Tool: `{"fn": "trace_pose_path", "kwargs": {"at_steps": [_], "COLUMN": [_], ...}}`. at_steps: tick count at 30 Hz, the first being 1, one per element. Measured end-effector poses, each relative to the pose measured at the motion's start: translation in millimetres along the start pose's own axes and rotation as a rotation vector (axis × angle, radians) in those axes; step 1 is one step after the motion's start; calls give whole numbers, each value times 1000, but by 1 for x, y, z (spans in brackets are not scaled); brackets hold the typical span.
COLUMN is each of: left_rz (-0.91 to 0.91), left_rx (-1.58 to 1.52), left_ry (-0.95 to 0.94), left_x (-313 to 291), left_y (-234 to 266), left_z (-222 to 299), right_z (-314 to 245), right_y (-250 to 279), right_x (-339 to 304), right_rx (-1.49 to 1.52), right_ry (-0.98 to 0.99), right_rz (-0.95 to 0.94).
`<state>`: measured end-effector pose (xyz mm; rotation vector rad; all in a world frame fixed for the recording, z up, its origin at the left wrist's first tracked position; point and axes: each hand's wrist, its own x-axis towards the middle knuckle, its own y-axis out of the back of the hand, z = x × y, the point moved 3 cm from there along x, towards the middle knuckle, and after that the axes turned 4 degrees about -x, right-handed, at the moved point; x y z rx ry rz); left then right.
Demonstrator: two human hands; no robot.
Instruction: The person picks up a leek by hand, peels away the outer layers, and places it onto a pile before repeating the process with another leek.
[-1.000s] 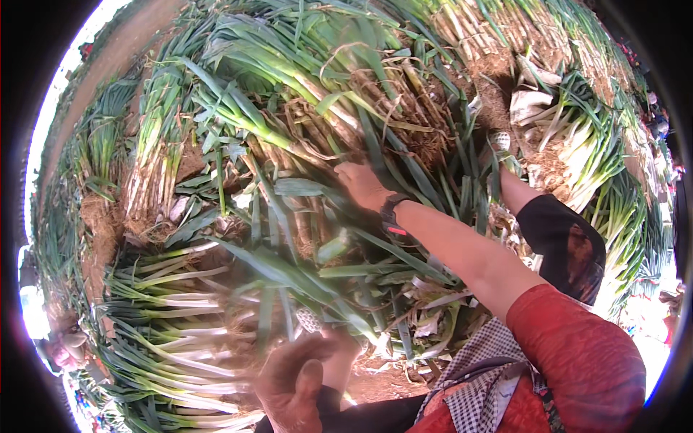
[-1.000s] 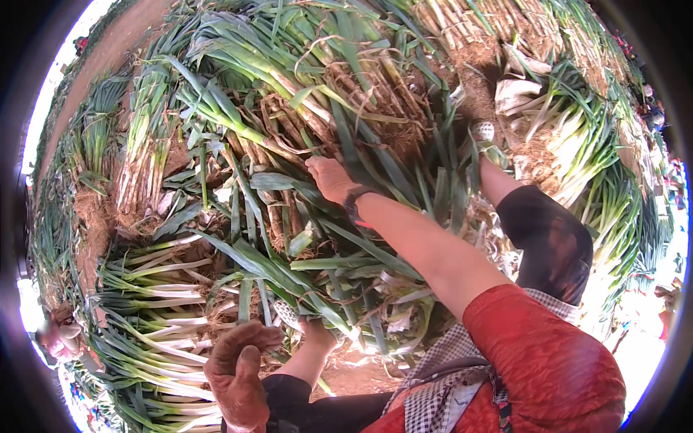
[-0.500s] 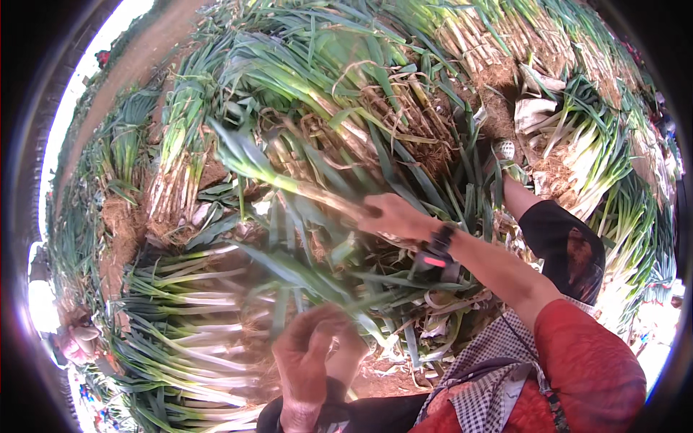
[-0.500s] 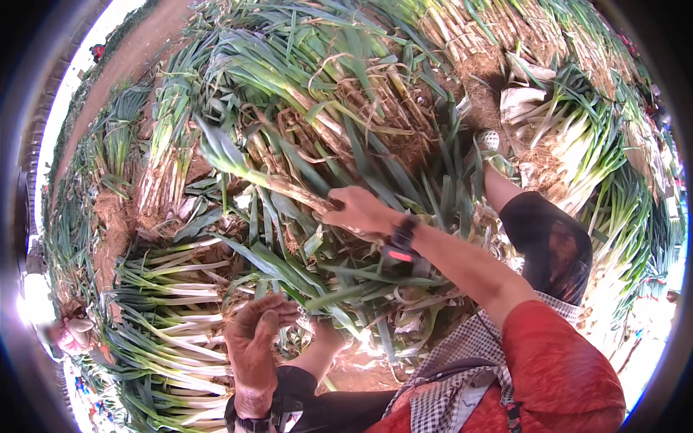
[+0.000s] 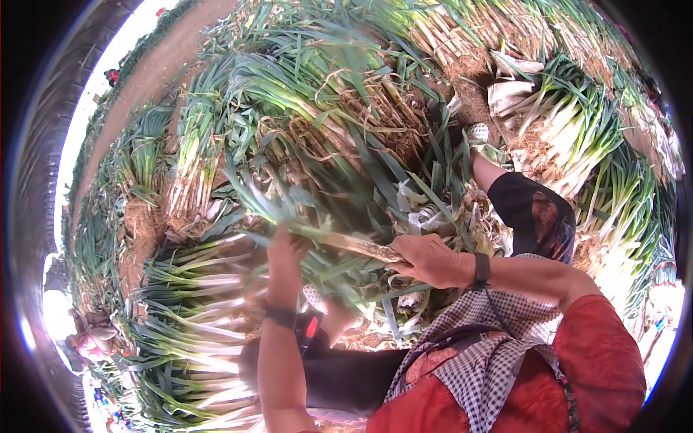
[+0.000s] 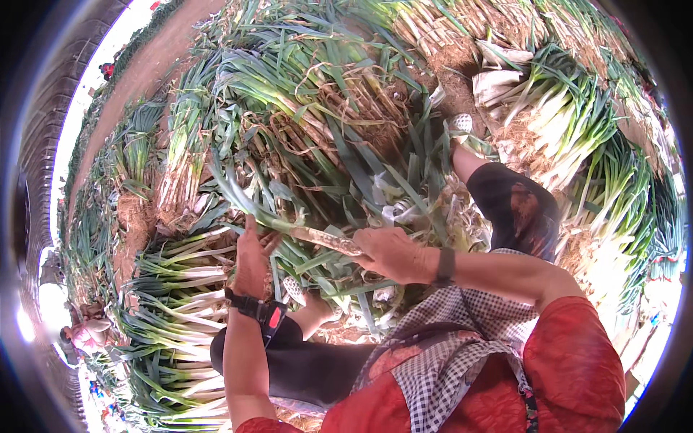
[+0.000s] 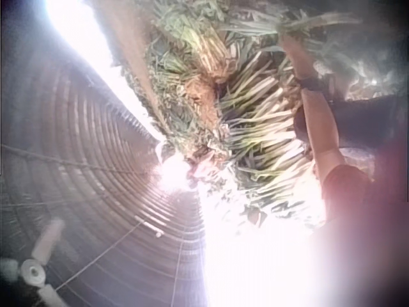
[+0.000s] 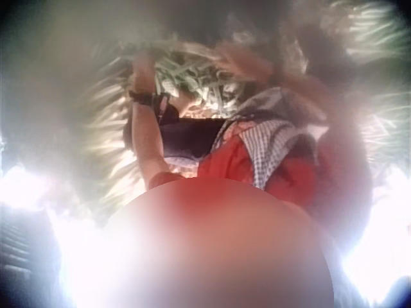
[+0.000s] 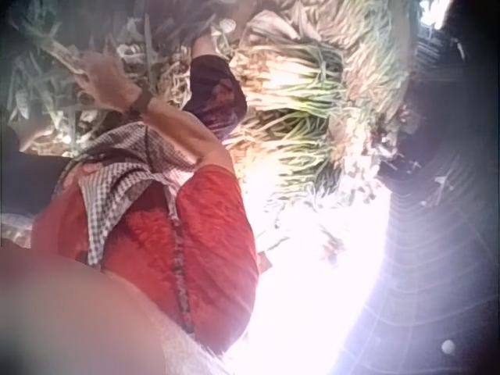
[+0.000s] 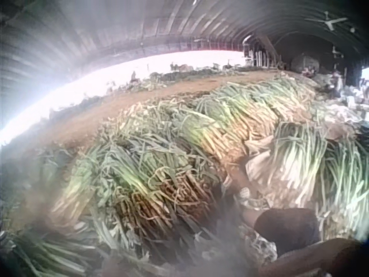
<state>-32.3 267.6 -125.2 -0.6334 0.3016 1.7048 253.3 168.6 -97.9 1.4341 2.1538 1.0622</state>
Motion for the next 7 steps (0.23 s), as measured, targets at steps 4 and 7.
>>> {"fn": "trace_pose_path", "kwargs": {"at_steps": [4, 7], "left_rz": [-27, 143], "left_rx": [-101, -32], "left_ry": [-62, -92], "left_x": [-10, -18], "left_y": [-5, -7], "left_z": [10, 24], "right_z": [-22, -34], "right_y": [18, 19], "right_x": [-22, -35], "right_rx": [-228, -302], "right_ry": [255, 370], "right_rz": [99, 101]}}
